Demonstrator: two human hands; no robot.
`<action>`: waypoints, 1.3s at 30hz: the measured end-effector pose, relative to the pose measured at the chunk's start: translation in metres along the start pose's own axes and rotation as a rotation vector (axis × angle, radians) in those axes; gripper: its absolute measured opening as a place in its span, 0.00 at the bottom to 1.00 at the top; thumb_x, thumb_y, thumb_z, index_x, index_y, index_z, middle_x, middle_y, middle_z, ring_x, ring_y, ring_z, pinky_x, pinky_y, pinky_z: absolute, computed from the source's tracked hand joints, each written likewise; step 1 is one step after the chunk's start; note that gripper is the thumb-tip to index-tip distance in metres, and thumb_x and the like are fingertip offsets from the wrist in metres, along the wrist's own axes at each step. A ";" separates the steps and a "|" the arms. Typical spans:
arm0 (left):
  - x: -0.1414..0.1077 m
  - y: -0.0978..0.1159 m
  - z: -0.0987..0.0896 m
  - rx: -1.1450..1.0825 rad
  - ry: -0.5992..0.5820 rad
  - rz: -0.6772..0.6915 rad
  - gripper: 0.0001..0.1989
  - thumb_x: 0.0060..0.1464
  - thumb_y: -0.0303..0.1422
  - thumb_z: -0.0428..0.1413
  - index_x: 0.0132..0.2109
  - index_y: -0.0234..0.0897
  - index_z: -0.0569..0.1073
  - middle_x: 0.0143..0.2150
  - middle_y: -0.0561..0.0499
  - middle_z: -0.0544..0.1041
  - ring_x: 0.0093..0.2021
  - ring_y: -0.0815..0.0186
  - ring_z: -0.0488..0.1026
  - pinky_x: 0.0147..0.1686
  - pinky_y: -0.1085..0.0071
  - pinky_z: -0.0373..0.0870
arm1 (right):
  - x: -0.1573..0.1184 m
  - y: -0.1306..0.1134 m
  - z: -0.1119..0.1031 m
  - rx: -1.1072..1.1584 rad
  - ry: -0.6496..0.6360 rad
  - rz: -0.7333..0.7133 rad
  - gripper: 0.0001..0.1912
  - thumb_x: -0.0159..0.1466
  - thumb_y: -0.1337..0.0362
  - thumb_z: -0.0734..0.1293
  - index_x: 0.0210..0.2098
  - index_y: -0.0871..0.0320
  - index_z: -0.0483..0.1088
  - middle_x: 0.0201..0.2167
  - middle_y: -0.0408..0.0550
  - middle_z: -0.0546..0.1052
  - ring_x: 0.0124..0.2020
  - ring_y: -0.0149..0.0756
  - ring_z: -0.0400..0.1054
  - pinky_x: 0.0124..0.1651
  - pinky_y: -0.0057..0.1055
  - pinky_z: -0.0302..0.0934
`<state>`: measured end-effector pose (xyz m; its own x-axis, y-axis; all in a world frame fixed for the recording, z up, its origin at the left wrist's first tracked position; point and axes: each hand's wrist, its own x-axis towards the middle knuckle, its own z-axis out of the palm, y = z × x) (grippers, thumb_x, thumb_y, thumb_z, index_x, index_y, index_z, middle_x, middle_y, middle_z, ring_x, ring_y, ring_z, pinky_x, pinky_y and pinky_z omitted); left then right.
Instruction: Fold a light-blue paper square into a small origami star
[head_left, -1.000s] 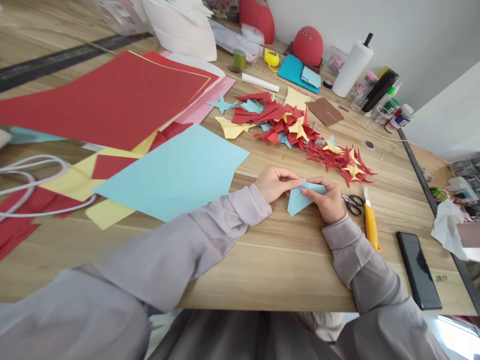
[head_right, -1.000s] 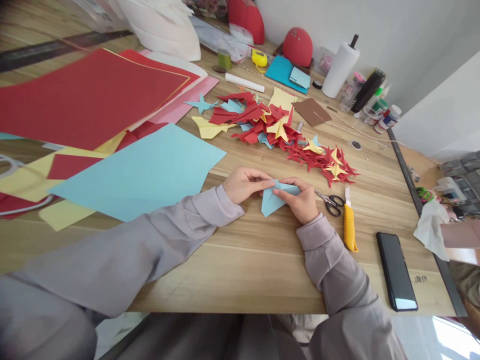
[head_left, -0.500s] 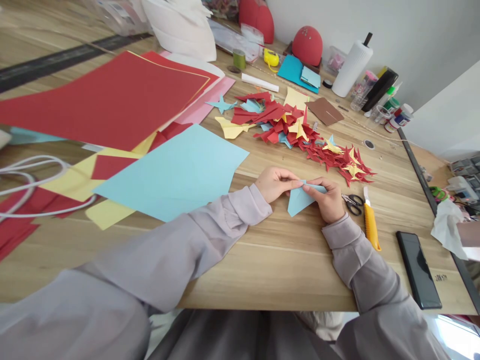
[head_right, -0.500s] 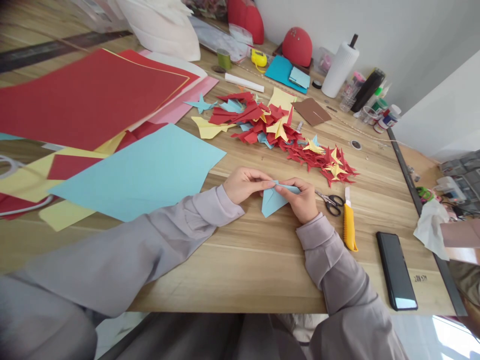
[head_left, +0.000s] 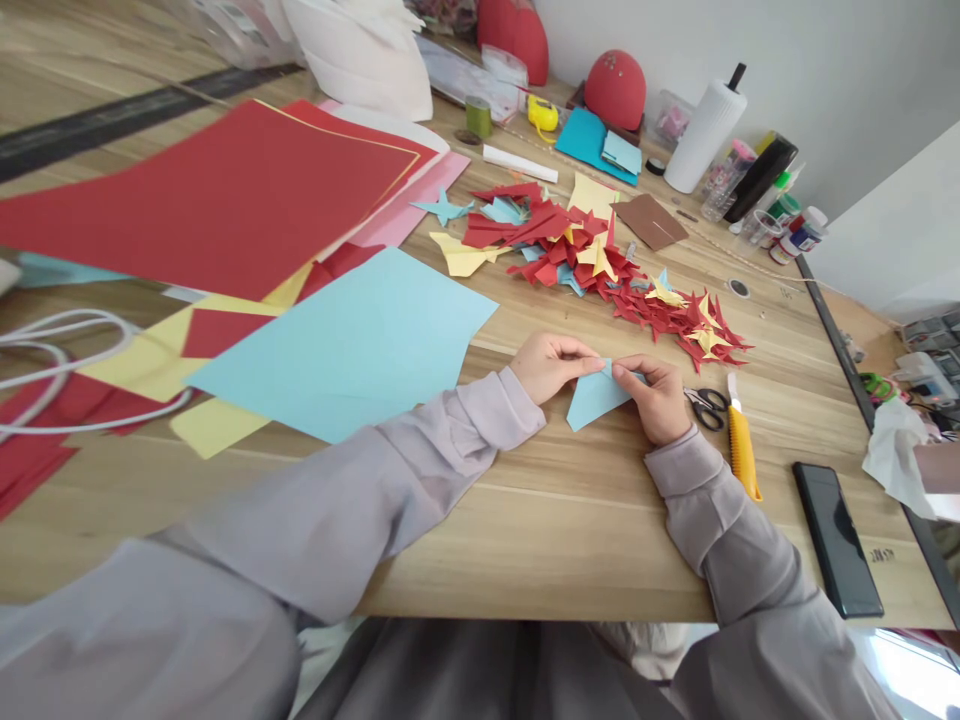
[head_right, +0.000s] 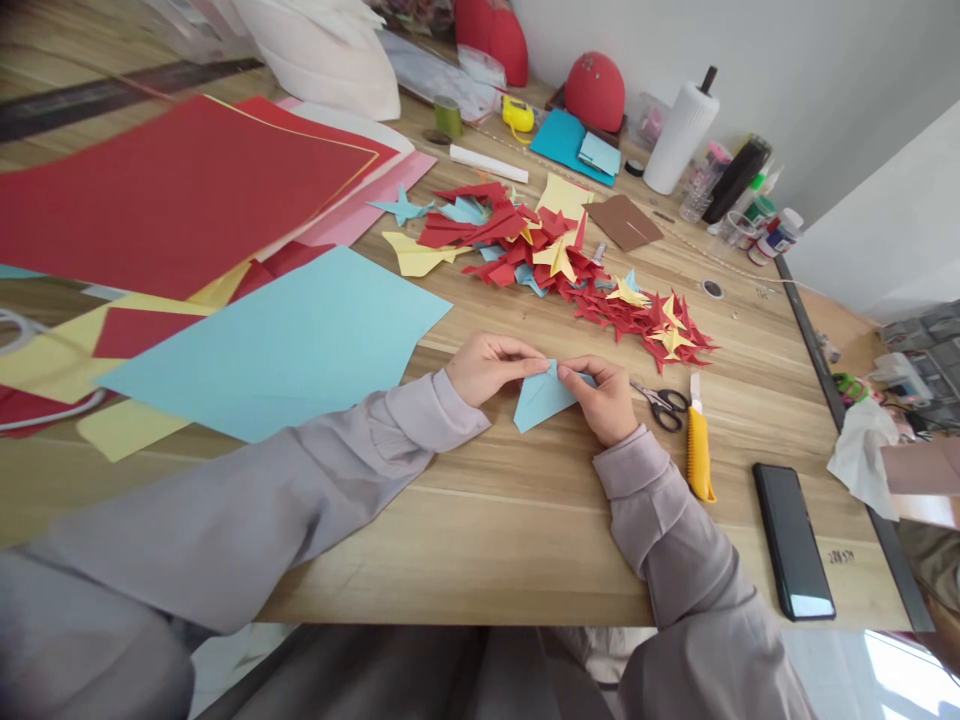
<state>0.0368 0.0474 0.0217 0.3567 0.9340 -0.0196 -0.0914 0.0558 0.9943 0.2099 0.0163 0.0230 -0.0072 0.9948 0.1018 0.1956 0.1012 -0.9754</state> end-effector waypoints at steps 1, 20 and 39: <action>0.000 0.000 0.000 0.006 0.004 0.000 0.10 0.40 0.37 0.64 0.29 0.33 0.79 0.23 0.51 0.76 0.24 0.69 0.69 0.25 0.72 0.65 | 0.000 0.000 0.000 -0.003 0.002 -0.003 0.13 0.51 0.53 0.73 0.27 0.57 0.76 0.27 0.45 0.78 0.28 0.32 0.67 0.33 0.30 0.62; -0.002 -0.002 0.007 0.118 0.039 0.120 0.09 0.45 0.36 0.59 0.27 0.33 0.75 0.24 0.52 0.73 0.25 0.71 0.65 0.26 0.73 0.62 | -0.003 -0.004 0.003 0.018 -0.042 0.026 0.17 0.50 0.50 0.72 0.25 0.58 0.73 0.22 0.42 0.73 0.23 0.28 0.62 0.26 0.27 0.57; -0.001 0.001 0.005 -0.117 -0.010 -0.045 0.18 0.45 0.47 0.59 0.27 0.33 0.73 0.21 0.54 0.70 0.22 0.71 0.65 0.23 0.73 0.61 | -0.001 -0.002 0.003 0.042 -0.039 0.094 0.18 0.46 0.50 0.75 0.26 0.58 0.72 0.22 0.42 0.73 0.22 0.27 0.62 0.27 0.27 0.59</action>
<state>0.0413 0.0447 0.0237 0.3722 0.9260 -0.0622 -0.1830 0.1389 0.9733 0.2061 0.0155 0.0241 -0.0289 0.9996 0.0030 0.1563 0.0075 -0.9877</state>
